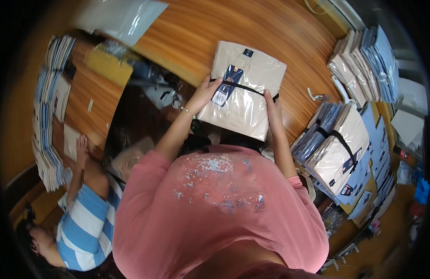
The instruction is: The person buttons a shirt, spreads it flat on a table, folds the sleeves and body of the shirt, and then places it inside a clear plastic bag.
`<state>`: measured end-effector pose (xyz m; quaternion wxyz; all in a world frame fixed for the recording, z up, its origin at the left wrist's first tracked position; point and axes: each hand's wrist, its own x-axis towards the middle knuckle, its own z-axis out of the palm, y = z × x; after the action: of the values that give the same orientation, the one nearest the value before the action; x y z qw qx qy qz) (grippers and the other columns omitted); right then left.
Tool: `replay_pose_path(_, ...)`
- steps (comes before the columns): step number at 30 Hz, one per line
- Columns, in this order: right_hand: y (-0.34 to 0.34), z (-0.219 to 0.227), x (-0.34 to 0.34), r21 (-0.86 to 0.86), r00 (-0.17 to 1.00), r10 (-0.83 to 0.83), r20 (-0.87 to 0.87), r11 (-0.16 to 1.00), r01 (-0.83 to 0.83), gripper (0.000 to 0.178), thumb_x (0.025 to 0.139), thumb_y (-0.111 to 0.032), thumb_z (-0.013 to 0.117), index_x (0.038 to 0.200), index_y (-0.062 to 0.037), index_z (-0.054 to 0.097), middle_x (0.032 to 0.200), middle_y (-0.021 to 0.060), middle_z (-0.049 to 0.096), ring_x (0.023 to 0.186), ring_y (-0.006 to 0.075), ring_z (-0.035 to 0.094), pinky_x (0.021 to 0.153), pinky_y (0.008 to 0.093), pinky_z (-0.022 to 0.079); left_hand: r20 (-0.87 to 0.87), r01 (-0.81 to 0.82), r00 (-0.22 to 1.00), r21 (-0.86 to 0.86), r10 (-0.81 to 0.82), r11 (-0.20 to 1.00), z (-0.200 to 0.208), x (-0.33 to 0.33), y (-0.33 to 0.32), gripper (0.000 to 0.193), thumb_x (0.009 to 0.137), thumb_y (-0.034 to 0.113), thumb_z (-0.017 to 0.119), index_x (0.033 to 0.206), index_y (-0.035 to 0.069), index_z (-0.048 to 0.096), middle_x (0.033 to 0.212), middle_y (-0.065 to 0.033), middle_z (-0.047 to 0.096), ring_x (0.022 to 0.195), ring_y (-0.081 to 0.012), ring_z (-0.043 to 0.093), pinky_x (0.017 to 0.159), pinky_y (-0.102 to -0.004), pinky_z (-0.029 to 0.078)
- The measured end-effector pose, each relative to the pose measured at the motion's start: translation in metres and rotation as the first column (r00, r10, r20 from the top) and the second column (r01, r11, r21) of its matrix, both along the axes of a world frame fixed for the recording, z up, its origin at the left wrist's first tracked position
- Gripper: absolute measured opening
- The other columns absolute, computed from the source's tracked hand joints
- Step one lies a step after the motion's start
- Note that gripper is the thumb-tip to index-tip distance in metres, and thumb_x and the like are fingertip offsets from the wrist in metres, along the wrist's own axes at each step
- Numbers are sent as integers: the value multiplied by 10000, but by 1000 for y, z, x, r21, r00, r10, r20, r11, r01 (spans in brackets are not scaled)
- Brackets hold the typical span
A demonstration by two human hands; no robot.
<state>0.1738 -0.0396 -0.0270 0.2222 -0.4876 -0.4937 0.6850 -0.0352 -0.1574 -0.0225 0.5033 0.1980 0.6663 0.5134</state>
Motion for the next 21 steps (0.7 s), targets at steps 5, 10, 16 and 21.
replay_pose_path(5, -43, -9, -26, 42, 999, 51, -20, 998, -50, 715, 837, -296, 649, 1338, 40, 263, 1242, 192, 471, 1063, 237, 515, 891, 307, 427, -37, -124, 991, 84, 127, 989, -23, -11, -70, 524, 923, 321, 519, 1263, -55, 383, 1067, -118, 587, 911, -120, 557, 799, -227, 442)
replay_pose_path(10, -161, 0, 14, -303, 989, 145, 30, 944, -130, 829, 809, -246, 684, 1393, 4, 152, 1302, 205, 418, 1123, 264, 497, 947, 336, 406, 80, -184, 980, 0, 184, 983, -23, 22, -203, 531, 909, 278, 554, 1277, -63, 379, 1001, -86, 607, 863, -91, 554, 745, -209, 440)
replay_pose_path(16, -237, -79, 4, -707, 959, 280, 47, 687, -166, 627, 778, -207, 704, 1234, 109, 412, 1165, 175, 554, 1077, 249, 541, 942, 333, 424, -203, -261, 955, -228, 216, 938, -87, 14, -310, 475, 882, 265, 568, 1233, -33, 452, 914, -120, 635, 823, -160, 592, 730, -268, 455)
replay_pose_path(21, -279, -180, 2, -785, 954, 301, -2, 590, -188, 586, 775, -162, 685, 1218, 110, 412, 1133, 195, 562, 1024, 266, 575, 910, 369, 462, -260, -321, 937, -373, 235, 870, -158, 35, -354, 495, 872, 285, 561, 1242, -10, 416, 912, -183, 632, 841, -282, 620, 721, -357, 464)
